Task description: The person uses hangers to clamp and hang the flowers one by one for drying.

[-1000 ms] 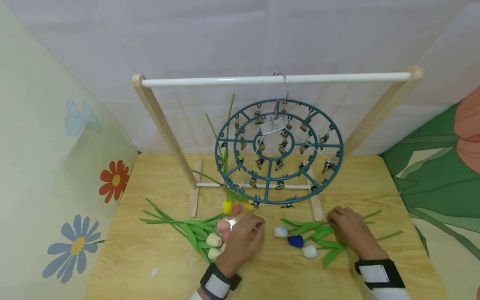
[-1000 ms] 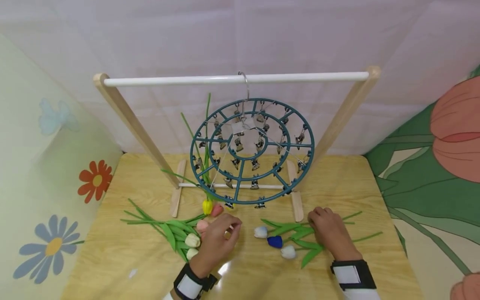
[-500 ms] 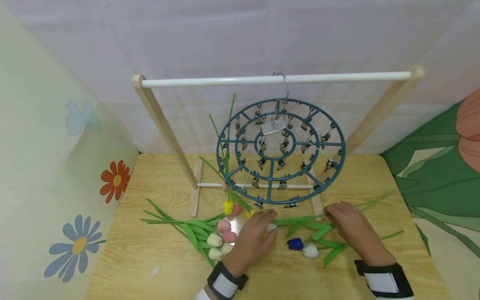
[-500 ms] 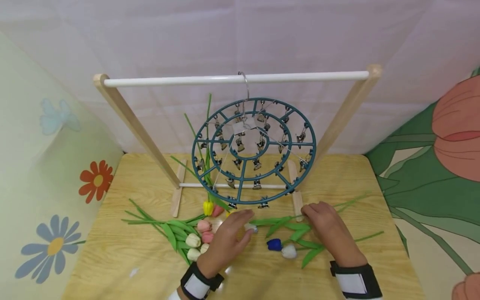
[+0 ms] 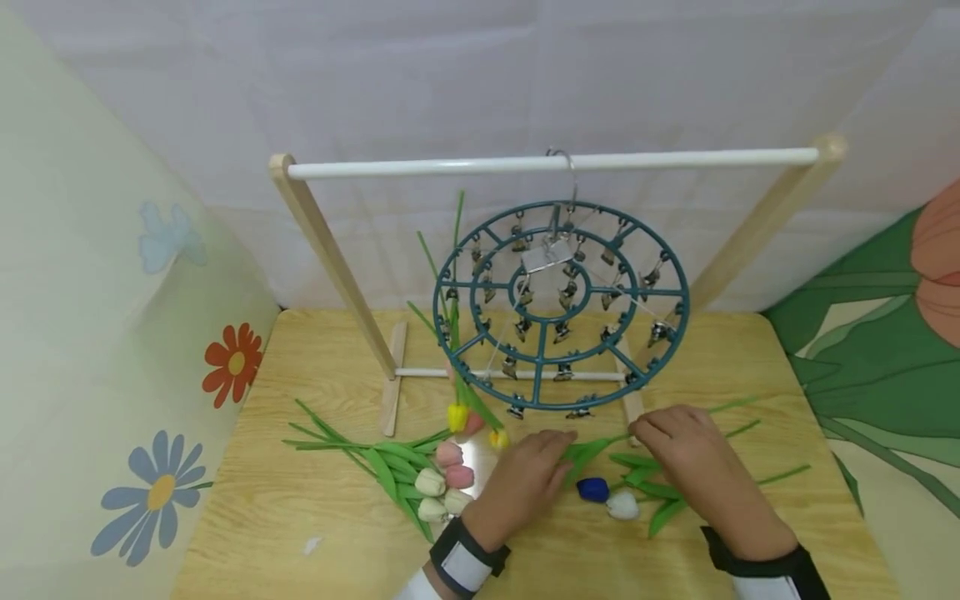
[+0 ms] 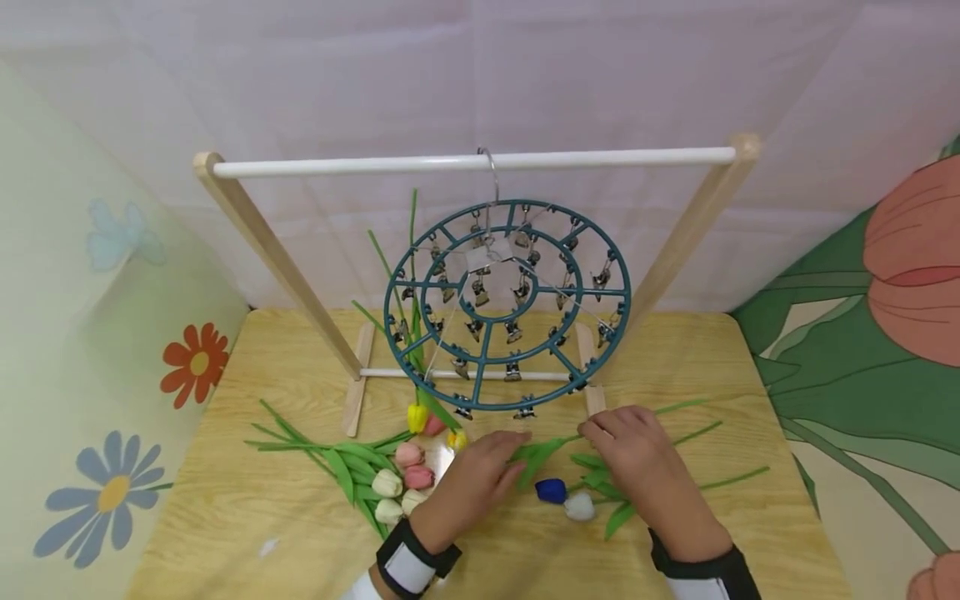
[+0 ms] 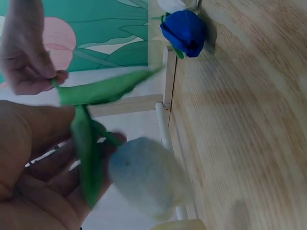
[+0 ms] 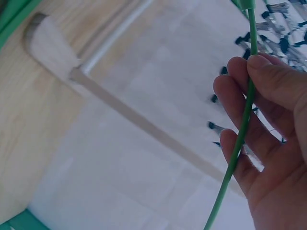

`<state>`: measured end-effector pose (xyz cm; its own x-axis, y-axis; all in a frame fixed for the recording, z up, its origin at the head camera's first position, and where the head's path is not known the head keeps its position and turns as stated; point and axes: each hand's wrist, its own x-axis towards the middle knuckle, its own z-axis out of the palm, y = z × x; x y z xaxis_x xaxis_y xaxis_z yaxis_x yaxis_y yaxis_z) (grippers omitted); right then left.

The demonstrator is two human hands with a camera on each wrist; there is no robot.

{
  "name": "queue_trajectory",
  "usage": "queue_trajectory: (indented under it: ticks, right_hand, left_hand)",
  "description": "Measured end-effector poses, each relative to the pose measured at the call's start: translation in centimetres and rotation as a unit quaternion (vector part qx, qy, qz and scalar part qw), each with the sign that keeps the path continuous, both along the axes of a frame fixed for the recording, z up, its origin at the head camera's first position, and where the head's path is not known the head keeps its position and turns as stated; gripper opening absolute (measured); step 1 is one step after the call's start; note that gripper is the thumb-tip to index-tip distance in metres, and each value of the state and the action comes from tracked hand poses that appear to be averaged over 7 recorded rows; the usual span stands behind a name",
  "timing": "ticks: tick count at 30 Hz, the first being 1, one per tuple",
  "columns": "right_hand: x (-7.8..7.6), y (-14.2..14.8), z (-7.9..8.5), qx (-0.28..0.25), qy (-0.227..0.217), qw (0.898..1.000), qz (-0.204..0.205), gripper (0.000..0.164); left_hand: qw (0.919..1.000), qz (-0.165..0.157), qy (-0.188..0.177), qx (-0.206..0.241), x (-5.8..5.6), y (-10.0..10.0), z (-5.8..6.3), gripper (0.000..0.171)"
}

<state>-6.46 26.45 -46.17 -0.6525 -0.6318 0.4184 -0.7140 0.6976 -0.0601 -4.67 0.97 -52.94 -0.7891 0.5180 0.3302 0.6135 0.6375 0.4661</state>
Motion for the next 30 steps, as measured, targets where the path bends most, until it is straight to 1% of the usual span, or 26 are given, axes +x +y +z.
queue_trajectory:
  ticks: [2, 3, 6, 7, 9, 10, 12, 14, 17, 19, 21, 24, 27, 30]
  right_hand:
    - [0.2, -0.4, 0.4, -0.004, 0.002, 1.0, 0.004, 0.035]
    - [0.3, -0.5, 0.6, -0.006, 0.004, 1.0, 0.007, 0.033]
    - [0.5, -0.9, 1.0, -0.005, 0.006, 1.0, 0.012, 0.033]
    - [0.6, -1.1, 1.2, -0.006, 0.003, 1.0, 0.013, 0.043]
    - [0.8, -1.5, 1.5, -0.009, 0.009, 1.0, 0.016, 0.016]
    - [0.9, -1.8, 1.7, -0.013, 0.011, 1.0, 0.018, 0.013]
    - [1.2, -2.5, 2.1, -0.041, 0.017, 0.999, 0.03, 0.033]
    - [1.6, -3.2, 2.3, -0.076, 0.034, 0.995, 0.047, 0.052]
    - [2.4, -4.0, 2.3, -0.132, 0.047, 0.986, 0.091, 0.042]
    - [3.0, -4.4, 2.2, -0.138, 0.045, 0.983, 0.11, 0.037]
    - [3.4, -4.6, 2.0, -0.13, 0.029, 0.984, 0.12, 0.038]
    - [3.4, -4.7, 1.8, -0.096, -0.005, 0.99, 0.102, 0.044]
    - [3.0, -5.1, 1.6, -0.07, -0.029, 0.995, 0.069, 0.049]
    - [2.3, -6.1, 0.9, -0.066, -0.041, 0.996, 0.046, 0.052]
  left_hand:
    - [0.9997, -0.008, -0.018, 0.017, 0.0, -0.1, 0.1, 0.033]
    - [0.9993, -0.01, -0.028, 0.025, 0.1, -0.1, 0.1, 0.031]
    - [0.9978, -0.011, -0.052, 0.041, 0.1, -0.2, 0.1, 0.03]
    - [0.9973, -0.011, -0.058, 0.043, 0.1, -0.3, 0.0, 0.028]
    - [0.9963, -0.009, -0.068, 0.052, 0.1, -0.4, 0.1, 0.025]
    - [0.9961, -0.008, -0.069, 0.054, 0.2, -0.5, 0.1, 0.024]
    - [0.9956, -0.004, -0.068, 0.065, 0.2, -0.8, 0.1, 0.02]
    - [0.9958, 0.003, -0.055, 0.073, 0.3, -1.2, 0.0, 0.019]
    - [0.9959, 0.015, -0.028, 0.085, 0.4, -1.8, -0.3, 0.019]
    - [0.9944, 0.019, -0.013, 0.103, 0.5, -2.2, -0.6, 0.018]
    - [0.9917, 0.021, -0.004, 0.127, 0.5, -2.5, -0.8, 0.017]
    - [0.9871, 0.03, 0.012, 0.157, 0.5, -3.1, -0.9, 0.016]
    - [0.9836, 0.046, 0.034, 0.171, 0.6, -3.7, -0.8, 0.017]
    - [0.9795, 0.059, 0.05, 0.186, 0.5, -4.4, -0.7, 0.02]
